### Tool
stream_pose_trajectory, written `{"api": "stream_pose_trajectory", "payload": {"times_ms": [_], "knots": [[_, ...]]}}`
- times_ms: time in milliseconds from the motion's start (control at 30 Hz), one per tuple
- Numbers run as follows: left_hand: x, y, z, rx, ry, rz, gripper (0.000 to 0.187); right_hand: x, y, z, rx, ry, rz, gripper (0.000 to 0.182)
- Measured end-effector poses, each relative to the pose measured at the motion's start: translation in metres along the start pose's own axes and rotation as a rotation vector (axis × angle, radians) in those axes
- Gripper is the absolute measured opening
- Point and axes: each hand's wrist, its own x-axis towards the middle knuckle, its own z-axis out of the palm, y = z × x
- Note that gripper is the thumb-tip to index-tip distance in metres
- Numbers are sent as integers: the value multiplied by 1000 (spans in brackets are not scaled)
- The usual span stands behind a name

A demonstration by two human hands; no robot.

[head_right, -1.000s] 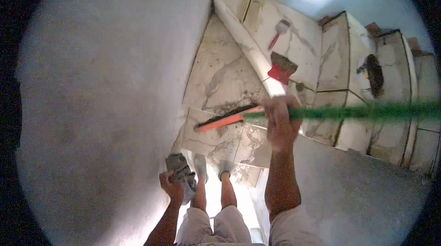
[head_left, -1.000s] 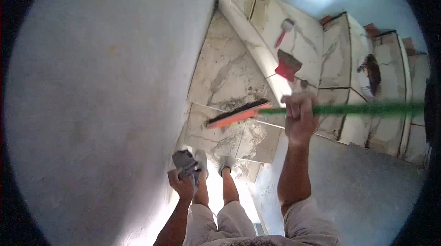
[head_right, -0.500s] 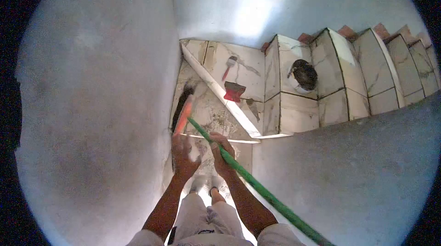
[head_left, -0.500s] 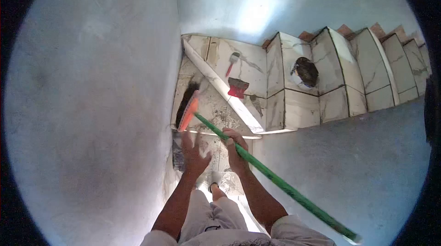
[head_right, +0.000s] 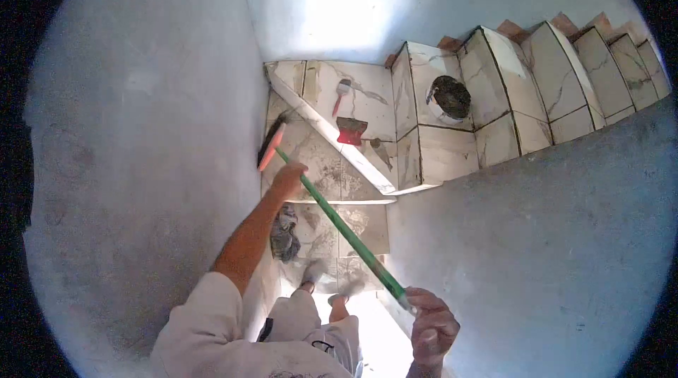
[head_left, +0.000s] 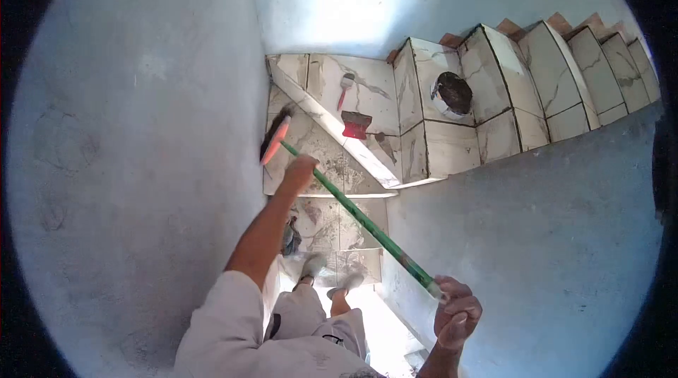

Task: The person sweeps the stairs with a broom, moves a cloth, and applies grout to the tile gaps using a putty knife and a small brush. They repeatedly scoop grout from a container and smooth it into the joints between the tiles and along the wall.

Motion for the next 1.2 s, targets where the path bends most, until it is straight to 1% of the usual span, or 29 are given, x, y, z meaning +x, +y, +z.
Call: {"api": "stream_pose_trajectory", "payload": {"times_ms": [67, 133, 200, 233, 267, 300, 333, 367, 400, 433, 467, 533, 567, 600, 667, 733, 767, 800, 867, 900, 933, 967, 1000, 1033, 1067, 1100, 1133, 1167, 1200], "knots": [[18, -22, -1, 63, -52, 4, 15, -3, 7, -4, -166, 61, 171, 26], [32, -37, 7, 123, -107, 10, 14, -11, 29, -6, -327, 96, 273, 28], [38, -50, 20, 184, -143, 120, 15, -6, 38, -2, -277, 133, 315, 29], [44, -53, 26, 151, -238, 108, 21, 5, 40, 3, -317, 137, 214, 29], [45, -55, 32, 141, -252, 106, 21, 18, 40, 12, -332, 163, 156, 32], [47, -56, 37, 138, -221, 113, 18, 32, 39, 23, -349, 189, 97, 38], [50, -57, 43, 133, -186, 120, 14, 40, 43, 22, -360, 190, 105, 38], [55, -59, 48, 172, -243, 137, 14, 47, 45, 17, -536, 12, 258, 40], [57, -60, 53, 158, -250, 141, 14, 53, 47, 14, -709, -165, 415, 44], [60, -61, 54, 139, -263, 129, 14, 61, 49, 13, -816, -227, 379, 45], [65, -61, 56, 121, -276, 115, 14, 70, 48, 15, -825, -223, 389, 45], [74, -53, 50, 122, -316, 152, 16, 88, 41, 22, -1083, -286, 371, 36], [76, -44, 45, 108, -363, 114, 19, 97, 42, 28, -1211, -339, 320, 29], [78, -38, 45, 94, -410, 80, 21, 103, 44, 35, -1213, -330, 333, 29], [77, -42, 74, 79, -425, 106, 21, 111, 46, 45, -1436, -417, 599, 30], [74, -43, 117, 61, -442, 132, 20, 91, 46, 34, -1451, -400, 593, 30], [72, -36, 142, -45, -454, 158, 18, 77, 42, 29, -1465, -390, 577, 30], [72, -23, 158, -151, -464, 182, 16, 66, 32, 27, -1468, -383, 589, 30], [43, 47, 154, -69, -591, 183, 11, 39, -1, 26, -1407, -234, 762, 26], [19, 79, 156, -88, -446, 293, 10, 29, -21, 27, -1425, -182, 903, 25], [-4, 93, 209, -327, -465, 284, 7, 20, -41, 28, -1435, -129, 1039, 24], [-26, 135, 203, -300, -496, 326, 6, 7, -59, 29, -1452, -20, 1013, 24], [-40, 173, 189, -388, -554, 382, 6, -10, -76, 29, -1471, 89, 985, 24], [-63, 208, 197, -438, -564, 318, 6, -34, -98, 21, -1551, 80, 999, 24], [-76, 236, 189, -433, -668, 448, 8, -36, -113, 33, -1624, 102, 1003, 24], [-96, 261, 207, -397, -676, 486, 9, -37, -129, 44, -1695, 125, 1008, 24], [-105, 278, 189, -390, -695, 527, 11, -32, -140, 56, -1730, 157, 1012, 24], [-110, 287, 172, -385, -616, 547, 11, -26, -151, 69, -1763, 190, 1016, 24], [-113, 292, 161, -377, -537, 564, 11, -32, -159, 64, -1689, 270, 1066, 24]]}}
